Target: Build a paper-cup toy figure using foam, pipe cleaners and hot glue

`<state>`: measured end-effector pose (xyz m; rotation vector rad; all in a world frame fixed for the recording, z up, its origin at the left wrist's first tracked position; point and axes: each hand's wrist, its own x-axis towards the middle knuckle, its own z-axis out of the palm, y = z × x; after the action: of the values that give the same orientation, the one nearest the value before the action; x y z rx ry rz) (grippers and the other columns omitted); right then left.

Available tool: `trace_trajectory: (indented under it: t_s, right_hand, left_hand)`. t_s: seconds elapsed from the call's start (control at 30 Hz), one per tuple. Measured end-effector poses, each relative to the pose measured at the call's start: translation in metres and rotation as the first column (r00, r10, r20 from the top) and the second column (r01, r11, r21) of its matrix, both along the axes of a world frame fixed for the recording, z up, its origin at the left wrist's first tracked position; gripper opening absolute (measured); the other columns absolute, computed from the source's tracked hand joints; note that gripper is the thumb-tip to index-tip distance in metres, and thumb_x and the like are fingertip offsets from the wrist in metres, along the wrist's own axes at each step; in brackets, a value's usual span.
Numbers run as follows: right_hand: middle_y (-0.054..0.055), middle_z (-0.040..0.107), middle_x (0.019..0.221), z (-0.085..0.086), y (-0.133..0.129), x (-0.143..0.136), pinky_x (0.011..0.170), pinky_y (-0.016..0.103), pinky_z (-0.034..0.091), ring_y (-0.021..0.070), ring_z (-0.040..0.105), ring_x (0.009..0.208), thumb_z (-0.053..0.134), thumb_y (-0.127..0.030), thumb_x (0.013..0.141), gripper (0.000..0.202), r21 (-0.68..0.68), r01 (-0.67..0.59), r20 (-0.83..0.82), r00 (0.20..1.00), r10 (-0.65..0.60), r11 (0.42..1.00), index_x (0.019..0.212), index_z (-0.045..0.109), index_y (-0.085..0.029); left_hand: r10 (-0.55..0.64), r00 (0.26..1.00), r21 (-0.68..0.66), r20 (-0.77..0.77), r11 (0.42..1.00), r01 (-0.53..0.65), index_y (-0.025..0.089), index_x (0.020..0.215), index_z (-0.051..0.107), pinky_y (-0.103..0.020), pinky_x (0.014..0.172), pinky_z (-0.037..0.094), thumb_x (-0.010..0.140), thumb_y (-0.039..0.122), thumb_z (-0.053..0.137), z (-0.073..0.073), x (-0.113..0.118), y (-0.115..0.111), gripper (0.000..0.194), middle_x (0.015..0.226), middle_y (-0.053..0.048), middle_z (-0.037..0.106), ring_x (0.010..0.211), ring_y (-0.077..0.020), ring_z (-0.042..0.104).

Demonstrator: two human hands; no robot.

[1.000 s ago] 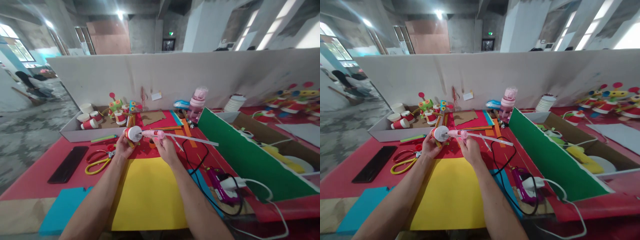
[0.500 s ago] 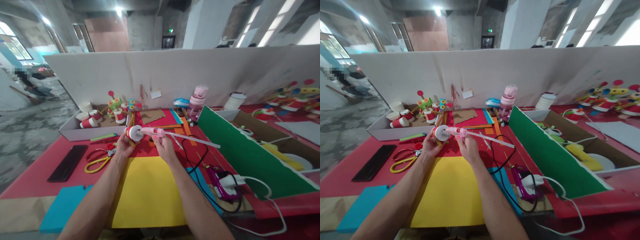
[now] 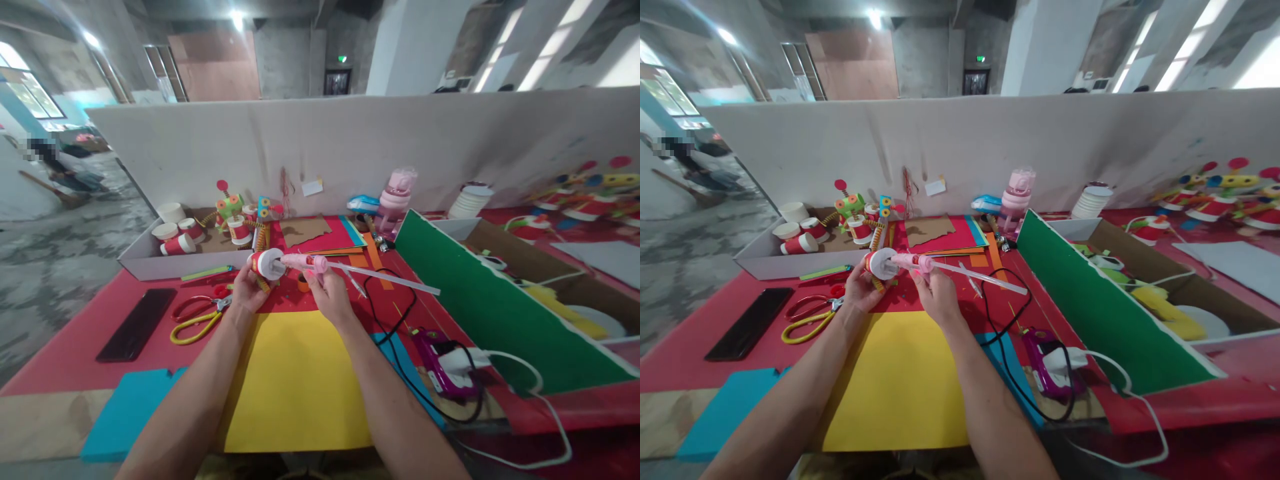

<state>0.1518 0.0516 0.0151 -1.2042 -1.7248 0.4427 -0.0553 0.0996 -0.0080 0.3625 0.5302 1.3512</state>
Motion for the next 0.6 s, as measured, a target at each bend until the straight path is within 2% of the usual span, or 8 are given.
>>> trace_trajectory:
  t_s: [0.23, 0.43, 0.6]
  right_hand:
    - [0.009, 0.067, 0.074, -0.0008, 0.0004, 0.0023, 0.058, 0.026, 0.041, 0.0196, 0.059, 0.064, 0.040, -0.045, 0.094, 0.041, 0.028, 0.025, 0.007, 1.000, -0.025, 0.999, 0.104, 0.062, -0.013]
    - [0.008, 0.065, 0.070, -0.0021, -0.0001, 0.0027, 0.056, 0.026, 0.039, 0.0205, 0.060, 0.063, 0.041, -0.047, 0.094, 0.040, 0.010, 0.040, 0.030, 0.999, -0.040, 0.999, 0.102, 0.062, -0.013]
    - [0.010, 0.067, 0.074, -0.0012, -0.0003, 0.0032, 0.059, 0.027, 0.041, 0.0219, 0.062, 0.066, 0.040, -0.045, 0.095, 0.038, 0.015, 0.034, 0.045, 0.998, -0.034, 0.999, 0.103, 0.062, -0.014]
  left_hand:
    - [-0.007, 1.000, -0.011, -0.018, 1.000, 0.007, 0.018, 0.124, 0.060, -0.039, 0.074, 0.061, 0.092, 0.037, 0.049, -0.0008, -0.0014, 0.0002, 0.039, 0.096, -0.010, 0.075, 0.084, -0.0235, 0.071]
    - [0.014, 1.000, -0.018, 0.018, 1.000, -0.014, 0.019, 0.127, 0.057, -0.039, 0.072, 0.061, 0.094, 0.036, 0.046, 0.0046, 0.0002, -0.0022, 0.039, 0.095, -0.010, 0.074, 0.083, -0.0230, 0.071]
    - [0.007, 1.000, -0.021, 0.018, 1.000, -0.007, 0.019, 0.129, 0.055, -0.038, 0.071, 0.061, 0.094, 0.037, 0.046, 0.0047, -0.0001, -0.0020, 0.040, 0.094, -0.009, 0.074, 0.082, -0.0230, 0.071]
